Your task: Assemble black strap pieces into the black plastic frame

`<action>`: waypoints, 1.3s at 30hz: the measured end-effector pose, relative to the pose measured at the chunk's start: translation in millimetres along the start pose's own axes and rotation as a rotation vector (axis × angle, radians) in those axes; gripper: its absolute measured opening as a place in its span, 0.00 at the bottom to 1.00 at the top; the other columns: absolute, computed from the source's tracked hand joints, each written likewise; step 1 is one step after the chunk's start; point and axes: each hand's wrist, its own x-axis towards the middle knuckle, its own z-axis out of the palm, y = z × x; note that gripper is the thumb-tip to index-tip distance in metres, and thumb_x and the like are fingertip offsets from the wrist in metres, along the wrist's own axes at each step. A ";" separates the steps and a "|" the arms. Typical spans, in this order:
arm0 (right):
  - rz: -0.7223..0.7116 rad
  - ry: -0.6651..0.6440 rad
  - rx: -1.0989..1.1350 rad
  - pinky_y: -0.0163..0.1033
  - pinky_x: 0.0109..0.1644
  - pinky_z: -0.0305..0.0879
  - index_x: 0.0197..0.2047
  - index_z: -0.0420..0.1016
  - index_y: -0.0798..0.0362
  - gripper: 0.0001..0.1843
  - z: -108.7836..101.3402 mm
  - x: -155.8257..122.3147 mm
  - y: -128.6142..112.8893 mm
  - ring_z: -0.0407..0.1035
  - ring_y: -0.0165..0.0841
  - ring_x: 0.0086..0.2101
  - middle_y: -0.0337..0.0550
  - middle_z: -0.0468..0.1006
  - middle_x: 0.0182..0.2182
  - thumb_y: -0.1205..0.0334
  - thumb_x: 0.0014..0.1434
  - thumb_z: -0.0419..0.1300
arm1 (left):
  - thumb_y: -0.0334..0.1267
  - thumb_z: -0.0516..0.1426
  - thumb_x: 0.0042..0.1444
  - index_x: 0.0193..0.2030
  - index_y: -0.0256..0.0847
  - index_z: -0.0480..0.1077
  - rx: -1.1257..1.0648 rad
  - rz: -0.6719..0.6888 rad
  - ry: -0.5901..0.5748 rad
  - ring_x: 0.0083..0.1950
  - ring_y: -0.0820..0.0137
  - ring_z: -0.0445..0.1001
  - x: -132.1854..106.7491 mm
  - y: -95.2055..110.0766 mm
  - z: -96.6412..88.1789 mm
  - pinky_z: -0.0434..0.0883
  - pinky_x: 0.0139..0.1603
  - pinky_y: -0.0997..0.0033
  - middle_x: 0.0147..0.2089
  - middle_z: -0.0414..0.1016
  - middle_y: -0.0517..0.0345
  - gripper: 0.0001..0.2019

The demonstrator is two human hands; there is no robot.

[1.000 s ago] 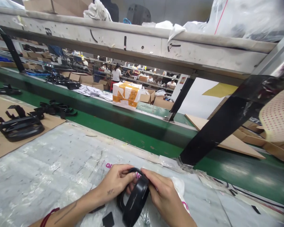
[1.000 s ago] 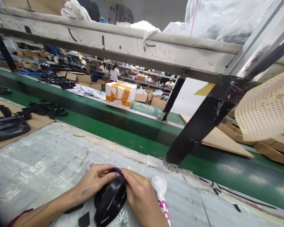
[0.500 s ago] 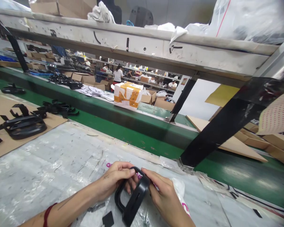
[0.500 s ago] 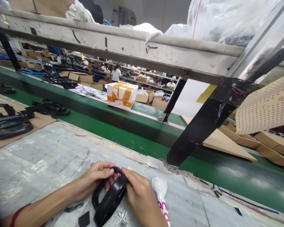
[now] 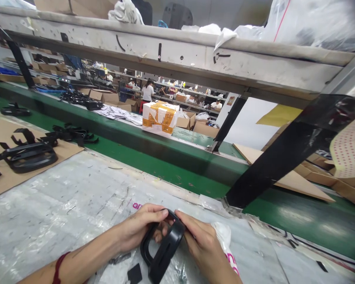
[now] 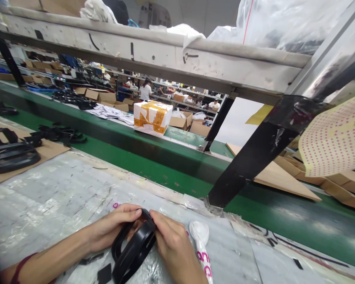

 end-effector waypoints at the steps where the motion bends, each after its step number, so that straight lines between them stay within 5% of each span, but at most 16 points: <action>1: 0.009 -0.013 0.014 0.33 0.52 0.72 0.61 0.64 0.44 0.22 0.4 0.3 -0.7 0.74 0.31 0.47 0.42 0.79 0.48 0.71 0.67 0.52 | 0.43 0.65 0.52 0.35 0.29 0.76 -0.005 0.002 0.005 0.25 0.77 0.68 0.6 0.0 0.2 0.64 0.25 0.81 0.26 0.72 0.54 0.15; 6: 0.048 0.054 0.009 0.28 0.46 0.73 0.57 0.67 0.44 0.20 0.0 -0.6 1.1 0.77 0.27 0.41 0.37 0.81 0.43 0.72 0.65 0.51 | 0.47 0.63 0.53 0.36 0.31 0.76 0.162 0.077 0.014 0.24 0.76 0.67 4.2 -2.4 3.8 0.63 0.23 0.80 0.25 0.72 0.56 0.17; 12: -0.037 0.093 -0.177 0.32 0.50 0.73 0.54 0.69 0.53 0.19 -7.1 -2.7 5.3 0.75 0.31 0.45 0.45 0.80 0.45 0.75 0.64 0.49 | 0.41 0.57 0.59 0.49 0.40 0.73 1.020 0.478 0.417 0.39 0.65 0.77 0.7 -16.2 4.6 0.72 0.43 0.68 0.41 0.79 0.53 0.14; 18: -0.180 0.097 -0.333 0.34 0.46 0.75 0.55 0.67 0.59 0.17 -0.1 0.0 -4.8 0.77 0.34 0.42 0.52 0.80 0.43 0.74 0.65 0.48 | 0.36 0.45 0.67 0.44 0.38 0.72 1.343 0.704 0.363 0.38 0.63 0.79 -5.9 -15.3 -1.8 0.72 0.40 0.67 0.38 0.80 0.51 0.15; 24: -0.080 0.036 -0.385 0.37 0.44 0.76 0.58 0.63 0.56 0.20 4.6 -2.8 -3.9 0.77 0.36 0.43 0.50 0.80 0.45 0.74 0.64 0.48 | 0.40 0.50 0.66 0.46 0.42 0.74 1.263 0.587 0.363 0.41 0.64 0.79 -4.9 -8.4 -2.2 0.70 0.43 0.72 0.41 0.81 0.53 0.12; 29: 0.121 0.027 -0.268 0.40 0.44 0.76 0.53 0.68 0.53 0.18 0.3 -2.1 -6.1 0.77 0.36 0.41 0.45 0.80 0.43 0.71 0.61 0.48 | 0.45 0.53 0.64 0.44 0.44 0.75 1.197 0.489 0.419 0.27 0.71 0.74 -0.6 -15.6 -1.6 0.67 0.34 0.74 0.28 0.76 0.61 0.12; 35: 0.321 -0.195 -0.053 0.41 0.45 0.74 0.57 0.68 0.51 0.24 -8.8 1.9 -14.2 0.76 0.37 0.43 0.43 0.80 0.45 0.73 0.59 0.45 | 0.43 0.55 0.60 0.42 0.42 0.77 1.145 0.431 0.467 0.24 0.71 0.69 0.2 -19.2 4.6 0.63 0.27 0.74 0.24 0.73 0.61 0.12; 39: 0.381 -0.167 0.060 0.36 0.47 0.70 0.52 0.71 0.47 0.18 -7.0 -0.4 -9.7 0.75 0.34 0.43 0.39 0.80 0.45 0.70 0.62 0.52 | 0.43 0.56 0.58 0.38 0.39 0.78 0.979 0.384 0.495 0.22 0.72 0.68 -0.4 -24.3 9.3 0.61 0.22 0.75 0.24 0.73 0.59 0.12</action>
